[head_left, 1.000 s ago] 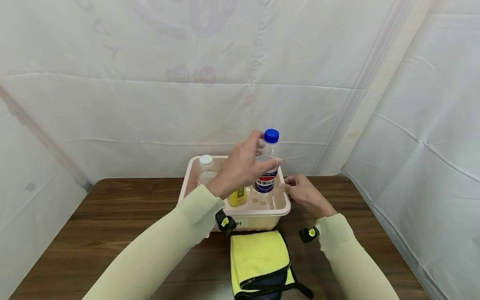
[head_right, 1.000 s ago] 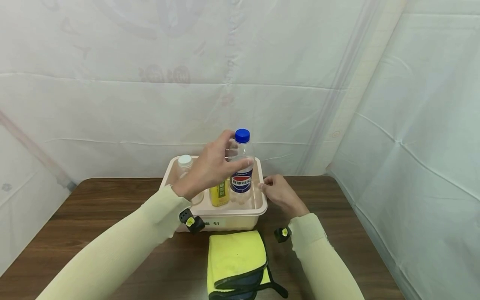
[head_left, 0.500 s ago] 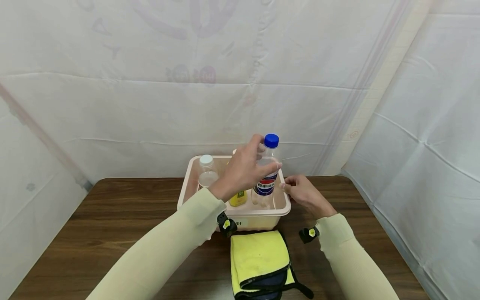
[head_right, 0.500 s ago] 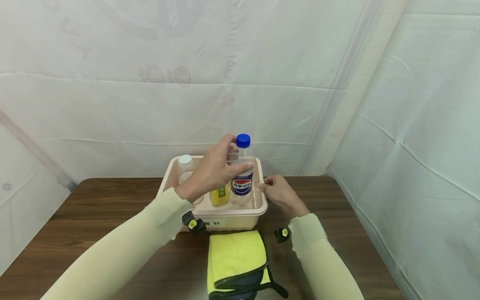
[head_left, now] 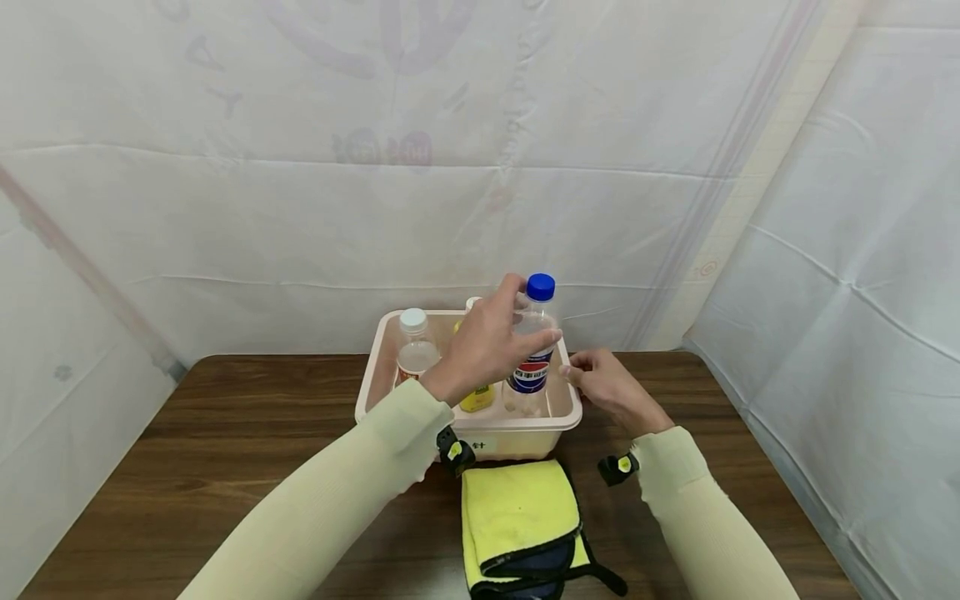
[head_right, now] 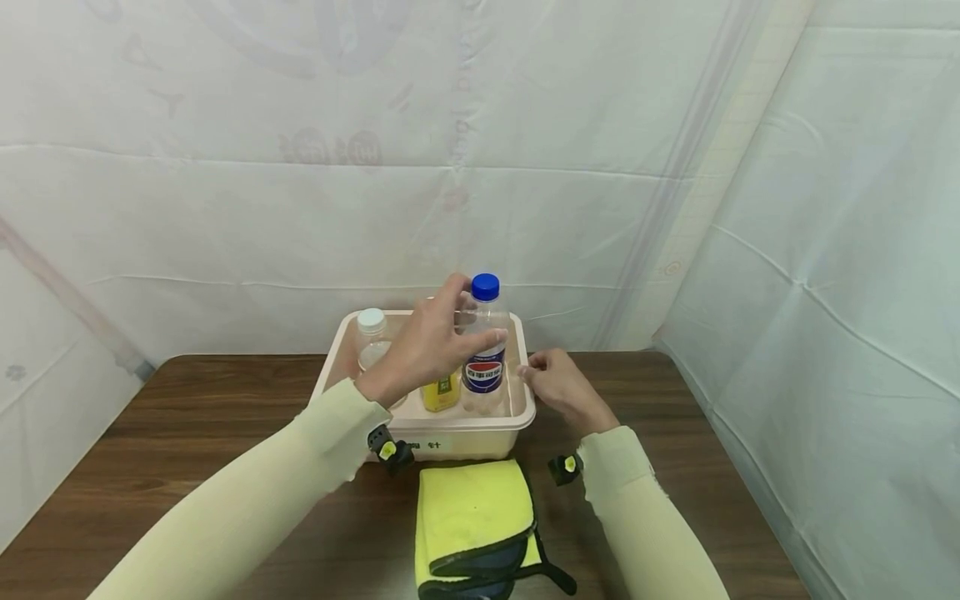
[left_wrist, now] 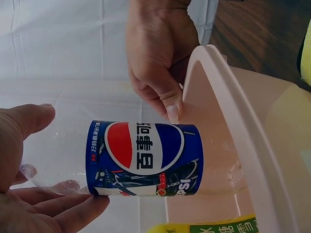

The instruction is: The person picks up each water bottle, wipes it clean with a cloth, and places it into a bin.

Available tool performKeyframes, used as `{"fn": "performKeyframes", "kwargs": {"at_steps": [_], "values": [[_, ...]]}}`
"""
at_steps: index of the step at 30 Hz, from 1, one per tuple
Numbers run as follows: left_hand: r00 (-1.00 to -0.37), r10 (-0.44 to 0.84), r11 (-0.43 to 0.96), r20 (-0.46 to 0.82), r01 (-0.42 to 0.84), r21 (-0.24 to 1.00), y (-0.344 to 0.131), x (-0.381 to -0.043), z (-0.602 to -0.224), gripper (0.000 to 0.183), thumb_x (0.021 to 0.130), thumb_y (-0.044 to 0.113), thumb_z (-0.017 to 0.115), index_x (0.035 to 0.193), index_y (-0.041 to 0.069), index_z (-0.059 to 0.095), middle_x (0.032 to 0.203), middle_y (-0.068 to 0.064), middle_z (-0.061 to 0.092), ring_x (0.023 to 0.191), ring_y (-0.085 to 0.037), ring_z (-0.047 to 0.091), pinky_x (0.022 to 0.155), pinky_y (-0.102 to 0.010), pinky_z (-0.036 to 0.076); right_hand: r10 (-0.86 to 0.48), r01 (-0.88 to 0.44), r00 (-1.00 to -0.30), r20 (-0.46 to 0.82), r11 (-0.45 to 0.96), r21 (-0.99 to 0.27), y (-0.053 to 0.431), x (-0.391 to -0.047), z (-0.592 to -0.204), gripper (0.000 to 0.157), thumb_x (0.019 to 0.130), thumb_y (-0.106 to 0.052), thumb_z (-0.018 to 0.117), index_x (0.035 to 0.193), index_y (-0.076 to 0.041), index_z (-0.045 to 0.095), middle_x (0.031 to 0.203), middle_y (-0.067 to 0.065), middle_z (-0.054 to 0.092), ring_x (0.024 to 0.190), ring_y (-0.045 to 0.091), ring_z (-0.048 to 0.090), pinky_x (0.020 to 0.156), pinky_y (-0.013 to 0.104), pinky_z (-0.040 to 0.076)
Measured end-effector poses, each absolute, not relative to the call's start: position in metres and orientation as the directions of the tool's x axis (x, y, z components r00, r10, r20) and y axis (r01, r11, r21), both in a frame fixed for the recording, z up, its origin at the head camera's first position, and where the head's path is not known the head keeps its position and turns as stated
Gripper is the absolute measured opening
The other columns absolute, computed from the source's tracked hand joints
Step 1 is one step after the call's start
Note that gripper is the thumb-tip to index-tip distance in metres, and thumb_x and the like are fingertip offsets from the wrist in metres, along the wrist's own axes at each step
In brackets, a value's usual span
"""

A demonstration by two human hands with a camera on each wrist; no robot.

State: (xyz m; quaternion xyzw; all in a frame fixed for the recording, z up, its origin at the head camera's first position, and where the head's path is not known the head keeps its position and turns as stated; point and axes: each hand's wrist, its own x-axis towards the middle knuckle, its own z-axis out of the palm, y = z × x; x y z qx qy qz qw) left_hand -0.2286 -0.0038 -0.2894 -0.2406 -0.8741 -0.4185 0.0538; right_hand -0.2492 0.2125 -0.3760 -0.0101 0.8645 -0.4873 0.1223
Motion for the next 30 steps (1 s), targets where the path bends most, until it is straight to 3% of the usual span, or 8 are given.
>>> {"fn": "performKeyframes", "kwargs": {"at_steps": [9,30], "values": [[-0.895,0.362,0.551,0.26,0.431,0.715,-0.002,-0.23,-0.298,0.056,0.096,0.037,0.076,0.137,0.015,0.045,0.141,-0.017,0.065,0.131,-0.035,0.065,0.102,-0.053,0.058,-0.139,0.095,-0.972,-0.191,0.511,-0.854,0.211,-0.249,-0.377,0.029,0.108,-0.015,0.053,0.12,0.008,0.067,0.1,0.017,0.067,0.077,0.018,0.058,0.068,0.031,0.054],[-0.903,0.356,0.552,0.24,0.41,0.726,-0.003,-0.23,-0.309,0.059,0.096,0.035,0.076,0.141,0.015,0.044,0.142,-0.014,0.065,0.131,-0.033,0.064,0.101,-0.052,0.059,-0.134,0.105,-0.969,-0.208,0.541,-0.835,0.21,-0.249,-0.378,0.032,0.109,-0.018,0.052,0.125,0.006,0.066,0.114,0.022,0.068,0.084,0.02,0.062,0.073,0.032,0.058]]}}
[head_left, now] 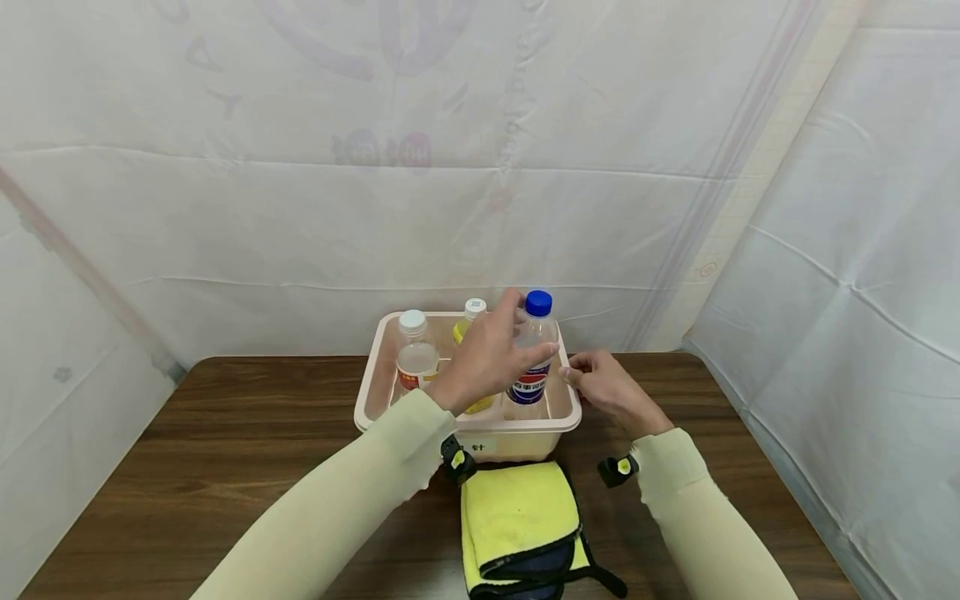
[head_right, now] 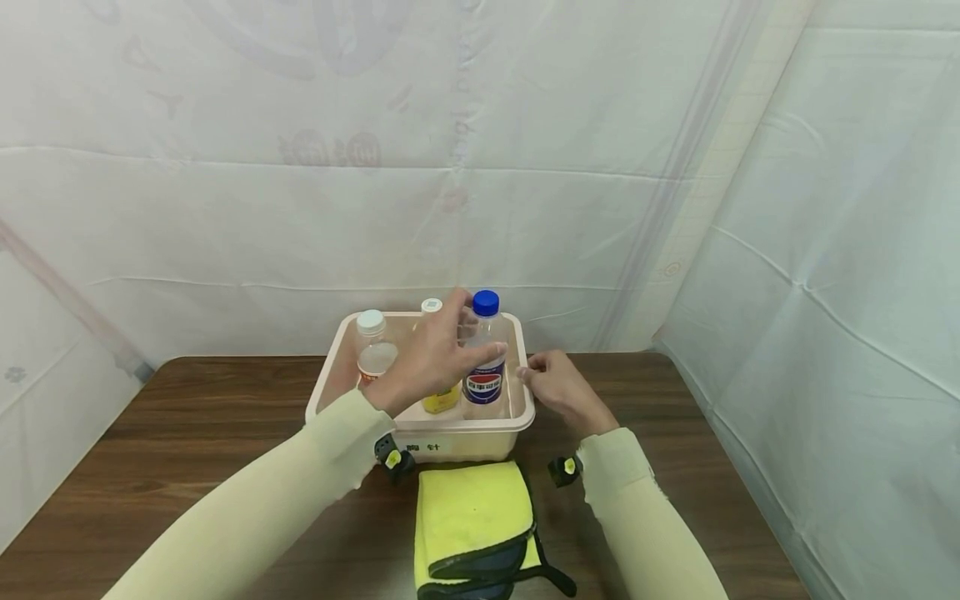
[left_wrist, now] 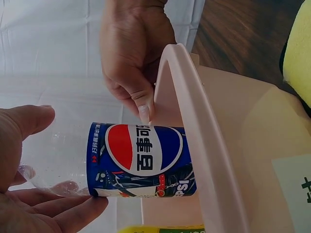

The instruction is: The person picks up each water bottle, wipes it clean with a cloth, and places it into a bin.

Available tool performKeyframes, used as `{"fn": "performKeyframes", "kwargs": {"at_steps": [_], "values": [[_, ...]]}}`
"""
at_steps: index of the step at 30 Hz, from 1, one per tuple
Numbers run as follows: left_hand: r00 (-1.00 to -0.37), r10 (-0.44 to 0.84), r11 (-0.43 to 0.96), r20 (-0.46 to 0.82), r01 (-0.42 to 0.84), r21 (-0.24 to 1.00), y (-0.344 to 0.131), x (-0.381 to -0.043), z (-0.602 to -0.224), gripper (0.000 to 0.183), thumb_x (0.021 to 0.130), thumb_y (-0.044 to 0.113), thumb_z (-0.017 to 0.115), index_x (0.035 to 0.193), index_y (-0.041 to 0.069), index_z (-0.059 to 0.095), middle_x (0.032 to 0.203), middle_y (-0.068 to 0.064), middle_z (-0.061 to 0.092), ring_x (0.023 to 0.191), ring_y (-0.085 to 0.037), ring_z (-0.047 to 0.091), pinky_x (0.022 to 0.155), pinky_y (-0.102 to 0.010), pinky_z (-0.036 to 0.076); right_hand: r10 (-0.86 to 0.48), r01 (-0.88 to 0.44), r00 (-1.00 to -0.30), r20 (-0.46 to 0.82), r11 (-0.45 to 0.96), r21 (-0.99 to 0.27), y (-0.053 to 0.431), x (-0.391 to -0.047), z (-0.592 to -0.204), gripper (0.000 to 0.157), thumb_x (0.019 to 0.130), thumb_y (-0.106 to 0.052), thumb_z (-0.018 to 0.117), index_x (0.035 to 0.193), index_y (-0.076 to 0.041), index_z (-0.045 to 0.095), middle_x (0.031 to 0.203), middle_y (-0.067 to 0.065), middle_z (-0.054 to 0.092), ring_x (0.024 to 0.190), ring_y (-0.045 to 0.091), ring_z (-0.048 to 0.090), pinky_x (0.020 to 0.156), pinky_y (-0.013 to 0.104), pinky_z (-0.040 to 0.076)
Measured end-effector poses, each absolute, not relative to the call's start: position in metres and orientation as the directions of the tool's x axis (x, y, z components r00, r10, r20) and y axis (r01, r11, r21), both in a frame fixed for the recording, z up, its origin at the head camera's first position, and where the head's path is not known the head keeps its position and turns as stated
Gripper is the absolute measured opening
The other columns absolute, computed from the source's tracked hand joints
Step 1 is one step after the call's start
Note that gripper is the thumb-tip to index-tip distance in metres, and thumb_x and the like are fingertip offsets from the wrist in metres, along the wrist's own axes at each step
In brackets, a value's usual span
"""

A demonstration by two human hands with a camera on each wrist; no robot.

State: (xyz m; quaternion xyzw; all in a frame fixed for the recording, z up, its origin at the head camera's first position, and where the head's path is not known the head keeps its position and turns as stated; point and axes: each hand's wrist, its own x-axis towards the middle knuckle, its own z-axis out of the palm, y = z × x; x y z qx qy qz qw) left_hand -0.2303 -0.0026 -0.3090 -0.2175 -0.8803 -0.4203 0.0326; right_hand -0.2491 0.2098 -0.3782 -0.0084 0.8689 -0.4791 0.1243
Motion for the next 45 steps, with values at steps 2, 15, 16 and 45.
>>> {"fn": "performKeyframes", "kwargs": {"at_steps": [2,15,16,45], "values": [[-0.905,0.354,0.552,0.236,0.406,0.728,-0.003,-0.23,-0.31,0.058,0.096,0.035,0.077,0.14,0.015,0.044,0.142,-0.014,0.065,0.131,-0.033,0.065,0.101,-0.052,0.059,-0.129,0.108,-0.97,-0.208,0.535,-0.838,0.21,-0.249,-0.378,0.031,0.109,-0.018,0.053,0.125,0.005,0.066,0.112,0.021,0.068,0.084,0.02,0.061,0.073,0.031,0.057],[-0.905,0.349,0.551,0.244,0.408,0.728,-0.003,-0.23,-0.317,0.056,0.094,0.035,0.078,0.135,0.014,0.046,0.14,-0.018,0.067,0.129,-0.037,0.066,0.101,-0.055,0.058,-0.134,0.094,-0.973,-0.189,0.521,-0.849,0.211,-0.248,-0.379,0.031,0.109,-0.017,0.053,0.125,0.007,0.066,0.109,0.021,0.068,0.083,0.02,0.061,0.076,0.039,0.06],[-0.904,0.35,0.552,0.245,0.41,0.726,-0.003,-0.231,-0.318,0.056,0.094,0.035,0.078,0.135,0.014,0.046,0.139,-0.018,0.067,0.129,-0.036,0.066,0.101,-0.055,0.058,-0.133,0.094,-0.973,-0.19,0.523,-0.847,0.211,-0.248,-0.378,0.031,0.109,-0.017,0.053,0.125,0.006,0.066,0.11,0.021,0.069,0.083,0.02,0.062,0.078,0.04,0.061],[-0.926,0.329,0.555,0.185,0.348,0.756,0.004,-0.232,-0.342,0.057,0.093,0.036,0.079,0.134,0.015,0.046,0.137,-0.018,0.067,0.126,-0.037,0.066,0.101,-0.053,0.058,-0.13,0.101,-0.972,-0.197,0.527,-0.844,0.211,-0.248,-0.378,0.031,0.109,-0.017,0.053,0.124,0.006,0.066,0.11,0.021,0.067,0.082,0.019,0.059,0.069,0.029,0.055]]}}
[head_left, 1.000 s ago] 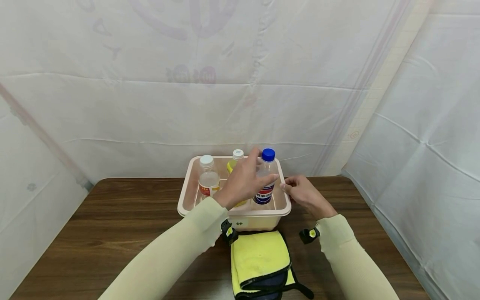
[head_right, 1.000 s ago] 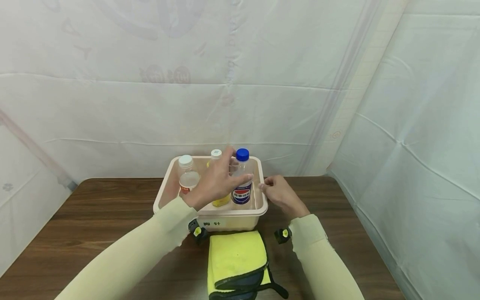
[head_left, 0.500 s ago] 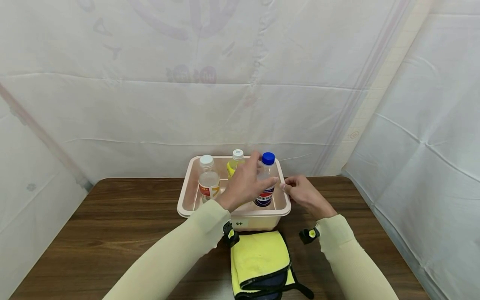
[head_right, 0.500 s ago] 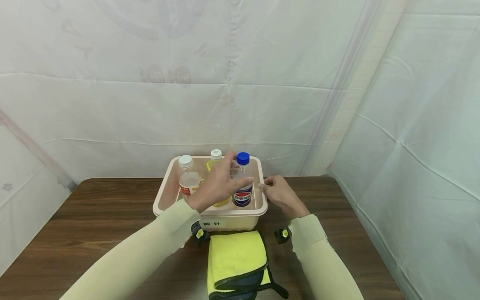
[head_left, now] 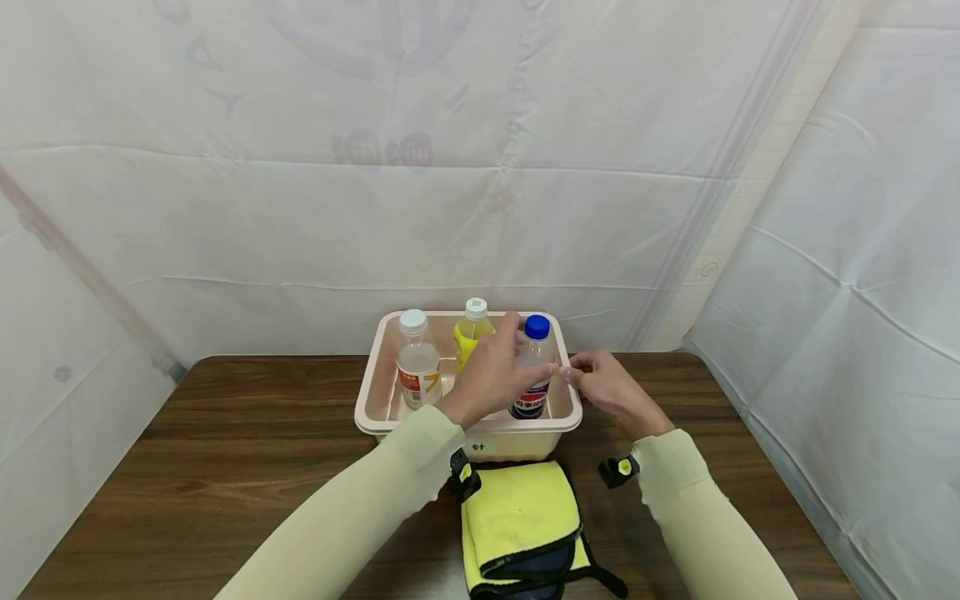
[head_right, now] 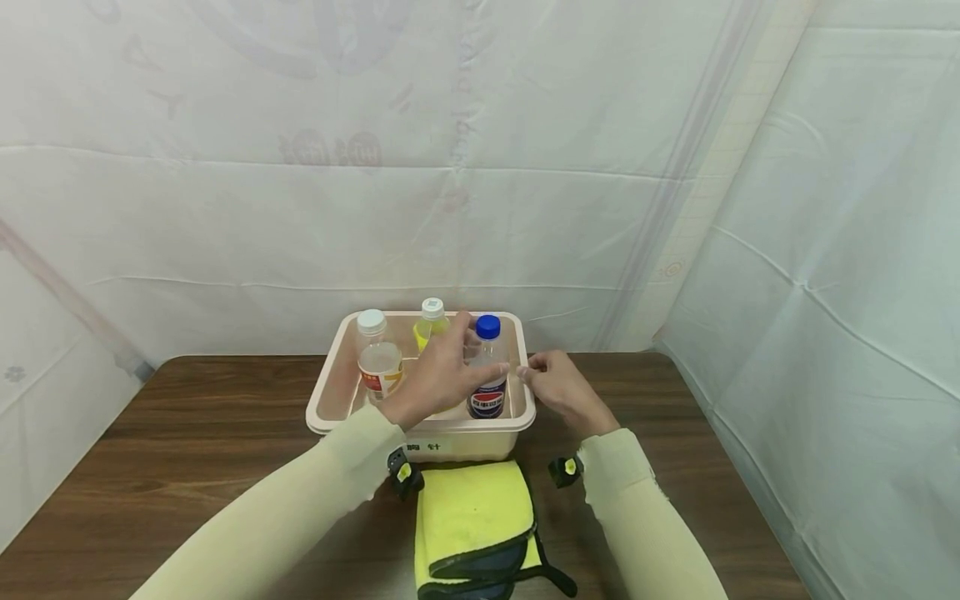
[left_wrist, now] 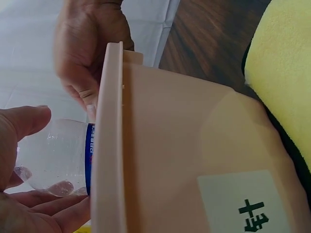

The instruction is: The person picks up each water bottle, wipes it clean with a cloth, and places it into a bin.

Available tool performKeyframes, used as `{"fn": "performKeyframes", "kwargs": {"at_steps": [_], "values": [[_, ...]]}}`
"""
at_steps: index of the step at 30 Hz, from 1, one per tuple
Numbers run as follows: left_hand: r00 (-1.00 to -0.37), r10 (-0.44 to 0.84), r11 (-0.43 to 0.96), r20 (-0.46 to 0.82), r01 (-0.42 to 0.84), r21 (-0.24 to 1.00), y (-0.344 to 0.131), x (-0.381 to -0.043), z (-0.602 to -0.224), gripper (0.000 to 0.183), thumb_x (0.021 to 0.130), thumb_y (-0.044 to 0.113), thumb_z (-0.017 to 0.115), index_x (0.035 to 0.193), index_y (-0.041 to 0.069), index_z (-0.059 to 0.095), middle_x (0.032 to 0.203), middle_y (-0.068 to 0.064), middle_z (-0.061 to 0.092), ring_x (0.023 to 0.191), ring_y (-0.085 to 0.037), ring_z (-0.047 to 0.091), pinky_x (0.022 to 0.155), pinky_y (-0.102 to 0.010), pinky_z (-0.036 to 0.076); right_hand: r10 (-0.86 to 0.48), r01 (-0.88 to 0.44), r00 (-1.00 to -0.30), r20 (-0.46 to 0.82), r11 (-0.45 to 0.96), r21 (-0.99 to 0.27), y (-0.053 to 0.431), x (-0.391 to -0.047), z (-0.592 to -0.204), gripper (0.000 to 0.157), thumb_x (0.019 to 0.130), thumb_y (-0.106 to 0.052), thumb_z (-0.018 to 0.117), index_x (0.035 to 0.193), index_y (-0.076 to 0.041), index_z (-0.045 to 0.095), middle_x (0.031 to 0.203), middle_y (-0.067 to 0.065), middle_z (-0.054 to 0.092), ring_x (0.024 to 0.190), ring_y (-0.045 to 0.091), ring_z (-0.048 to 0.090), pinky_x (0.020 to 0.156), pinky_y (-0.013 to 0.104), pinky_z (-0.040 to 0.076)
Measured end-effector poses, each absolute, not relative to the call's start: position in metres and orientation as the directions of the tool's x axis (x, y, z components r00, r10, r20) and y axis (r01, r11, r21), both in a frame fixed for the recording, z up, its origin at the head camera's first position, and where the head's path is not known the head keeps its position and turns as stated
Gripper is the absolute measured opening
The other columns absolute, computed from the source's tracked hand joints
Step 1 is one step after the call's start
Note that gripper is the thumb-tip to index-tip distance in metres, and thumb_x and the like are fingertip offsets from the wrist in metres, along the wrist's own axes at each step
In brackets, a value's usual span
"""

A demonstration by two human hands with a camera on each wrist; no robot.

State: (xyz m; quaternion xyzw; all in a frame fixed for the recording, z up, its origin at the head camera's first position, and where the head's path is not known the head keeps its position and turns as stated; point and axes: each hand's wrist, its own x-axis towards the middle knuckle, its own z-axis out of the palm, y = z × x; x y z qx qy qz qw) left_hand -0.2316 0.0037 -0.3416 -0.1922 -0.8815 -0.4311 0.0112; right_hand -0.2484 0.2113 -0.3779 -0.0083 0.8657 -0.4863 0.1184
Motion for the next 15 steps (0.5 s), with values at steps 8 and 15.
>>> {"fn": "performKeyframes", "kwargs": {"at_steps": [8,15], "values": [[-0.932,0.314,0.566,0.18,0.336,0.753,0.0047,-0.2306,-0.3491,0.062,0.093,0.036,0.079,0.14,0.013,0.045,0.137,-0.015,0.067,0.128,-0.032,0.066,0.104,-0.051,0.057,-0.135,0.1,-0.971,-0.196,0.515,-0.852,0.2112,-0.2487,-0.3795,0.031,0.109,-0.016,0.052,0.125,0.007,0.066,0.107,0.019,0.067,0.081,0.017,0.059,0.07,0.03,0.055],[-0.93,0.313,0.558,0.191,0.343,0.755,0.0053,-0.2319,-0.3512,0.063,0.092,0.036,0.08,0.14,0.014,0.046,0.136,-0.015,0.067,0.127,-0.032,0.066,0.102,-0.05,0.057,-0.127,0.102,-0.973,-0.191,0.51,-0.854,0.2113,-0.2492,-0.3776,0.031,0.109,-0.015,0.052,0.123,0.008,0.066,0.099,0.016,0.065,0.077,0.017,0.056,0.068,0.031,0.054]]}}
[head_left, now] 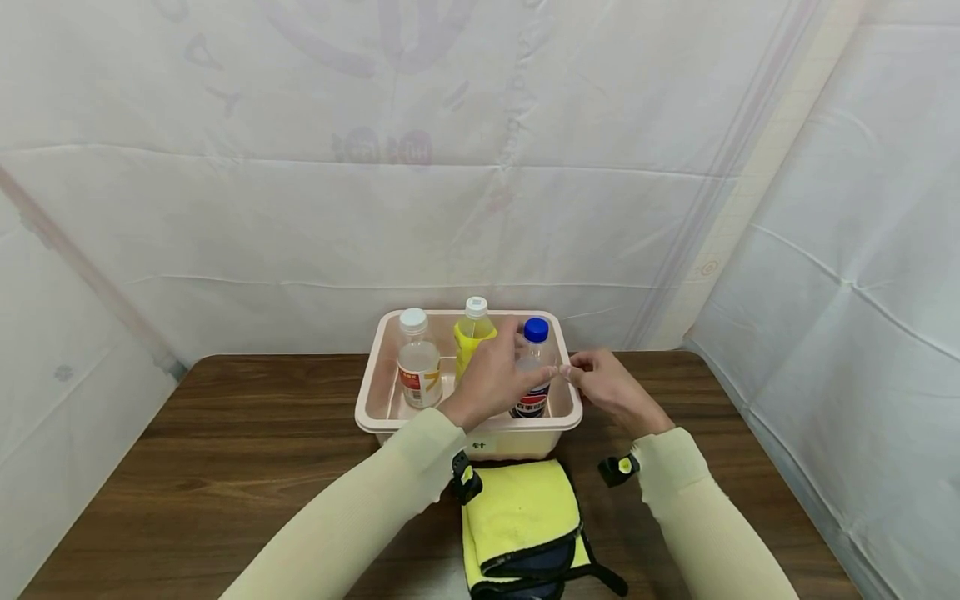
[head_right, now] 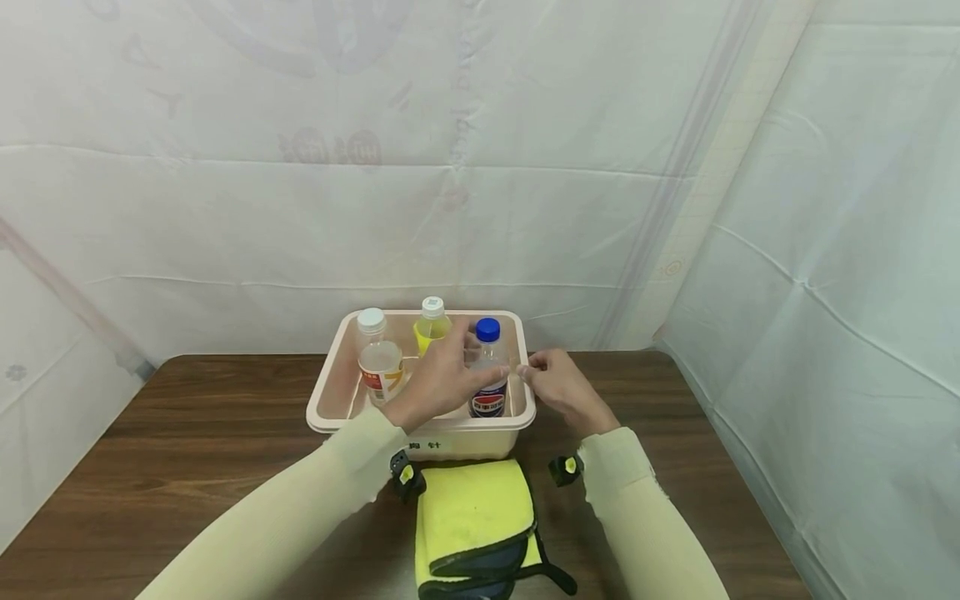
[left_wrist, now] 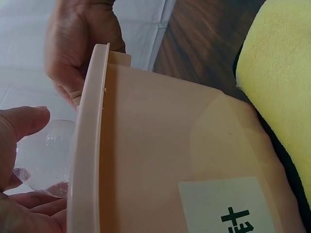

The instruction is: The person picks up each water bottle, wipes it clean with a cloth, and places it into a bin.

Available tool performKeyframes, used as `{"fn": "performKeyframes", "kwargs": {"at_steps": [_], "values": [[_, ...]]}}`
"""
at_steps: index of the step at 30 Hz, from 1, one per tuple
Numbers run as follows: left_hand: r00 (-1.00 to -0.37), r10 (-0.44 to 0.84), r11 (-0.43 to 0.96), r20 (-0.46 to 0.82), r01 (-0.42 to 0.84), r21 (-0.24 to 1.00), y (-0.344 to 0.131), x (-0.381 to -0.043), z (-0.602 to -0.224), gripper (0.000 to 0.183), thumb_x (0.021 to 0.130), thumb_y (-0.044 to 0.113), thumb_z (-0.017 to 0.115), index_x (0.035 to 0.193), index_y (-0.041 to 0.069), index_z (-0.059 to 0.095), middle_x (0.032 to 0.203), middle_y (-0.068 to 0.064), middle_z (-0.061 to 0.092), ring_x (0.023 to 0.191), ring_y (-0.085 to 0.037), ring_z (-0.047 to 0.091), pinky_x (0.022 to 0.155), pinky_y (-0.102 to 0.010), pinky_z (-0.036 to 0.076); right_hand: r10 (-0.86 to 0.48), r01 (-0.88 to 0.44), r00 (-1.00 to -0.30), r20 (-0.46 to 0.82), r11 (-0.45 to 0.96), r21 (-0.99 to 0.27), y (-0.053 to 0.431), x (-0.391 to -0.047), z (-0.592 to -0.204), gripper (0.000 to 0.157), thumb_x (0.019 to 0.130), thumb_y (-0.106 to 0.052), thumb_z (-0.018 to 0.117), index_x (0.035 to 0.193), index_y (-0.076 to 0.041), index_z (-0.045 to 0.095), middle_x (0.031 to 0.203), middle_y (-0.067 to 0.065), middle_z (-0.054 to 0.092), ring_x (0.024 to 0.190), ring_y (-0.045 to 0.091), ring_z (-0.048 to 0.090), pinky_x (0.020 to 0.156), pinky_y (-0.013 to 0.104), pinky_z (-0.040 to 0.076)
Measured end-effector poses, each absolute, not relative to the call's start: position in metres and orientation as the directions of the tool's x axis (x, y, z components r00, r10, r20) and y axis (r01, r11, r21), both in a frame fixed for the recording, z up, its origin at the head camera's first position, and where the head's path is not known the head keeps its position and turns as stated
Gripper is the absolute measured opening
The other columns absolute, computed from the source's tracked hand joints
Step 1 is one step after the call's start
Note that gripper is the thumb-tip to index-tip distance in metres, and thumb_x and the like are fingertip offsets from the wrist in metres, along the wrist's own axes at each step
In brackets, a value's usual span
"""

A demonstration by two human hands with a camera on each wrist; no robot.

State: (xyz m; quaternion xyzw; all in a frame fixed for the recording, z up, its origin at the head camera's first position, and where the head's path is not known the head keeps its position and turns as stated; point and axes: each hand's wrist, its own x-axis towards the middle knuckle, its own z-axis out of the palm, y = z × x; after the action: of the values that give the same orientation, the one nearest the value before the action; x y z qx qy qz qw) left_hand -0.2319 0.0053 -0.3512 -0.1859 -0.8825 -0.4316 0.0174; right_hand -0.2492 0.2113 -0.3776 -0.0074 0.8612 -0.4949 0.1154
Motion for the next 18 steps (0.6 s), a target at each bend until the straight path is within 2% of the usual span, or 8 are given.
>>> {"fn": "performKeyframes", "kwargs": {"at_steps": [4,8,18], "values": [[-0.928,0.318,0.555,0.196,0.349,0.755,0.0057,-0.2331,-0.3516,0.064,0.092,0.036,0.081,0.141,0.014,0.046,0.135,-0.015,0.067,0.127,-0.032,0.066,0.102,-0.05,0.058,-0.129,0.091,-0.975,-0.181,0.509,-0.856,0.2117,-0.2496,-0.3776,0.03,0.109,-0.015,0.052,0.122,0.009,0.065,0.096,0.016,0.065,0.075,0.017,0.057,0.066,0.031,0.054],[-0.927,0.32,0.556,0.196,0.351,0.754,0.0055,-0.2333,-0.3524,0.067,0.092,0.036,0.081,0.142,0.013,0.044,0.135,-0.015,0.067,0.126,-0.032,0.066,0.103,-0.05,0.058,-0.13,0.093,-0.975,-0.182,0.506,-0.857,0.2118,-0.2483,-0.3783,0.031,0.109,-0.015,0.052,0.123,0.008,0.066,0.1,0.018,0.066,0.076,0.017,0.057,0.067,0.03,0.054],[-0.928,0.326,0.522,0.182,0.337,0.784,0.0028,-0.2328,-0.3536,0.071,0.091,0.033,0.082,0.148,0.013,0.044,0.143,-0.016,0.061,0.127,-0.032,0.064,0.104,-0.05,0.057,-0.111,0.089,-0.98,-0.166,0.504,-0.859,0.2115,-0.2457,-0.3806,0.031,0.109,-0.016,0.052,0.124,0.006,0.066,0.105,0.022,0.068,0.077,0.018,0.06,0.07,0.036,0.058]]}}
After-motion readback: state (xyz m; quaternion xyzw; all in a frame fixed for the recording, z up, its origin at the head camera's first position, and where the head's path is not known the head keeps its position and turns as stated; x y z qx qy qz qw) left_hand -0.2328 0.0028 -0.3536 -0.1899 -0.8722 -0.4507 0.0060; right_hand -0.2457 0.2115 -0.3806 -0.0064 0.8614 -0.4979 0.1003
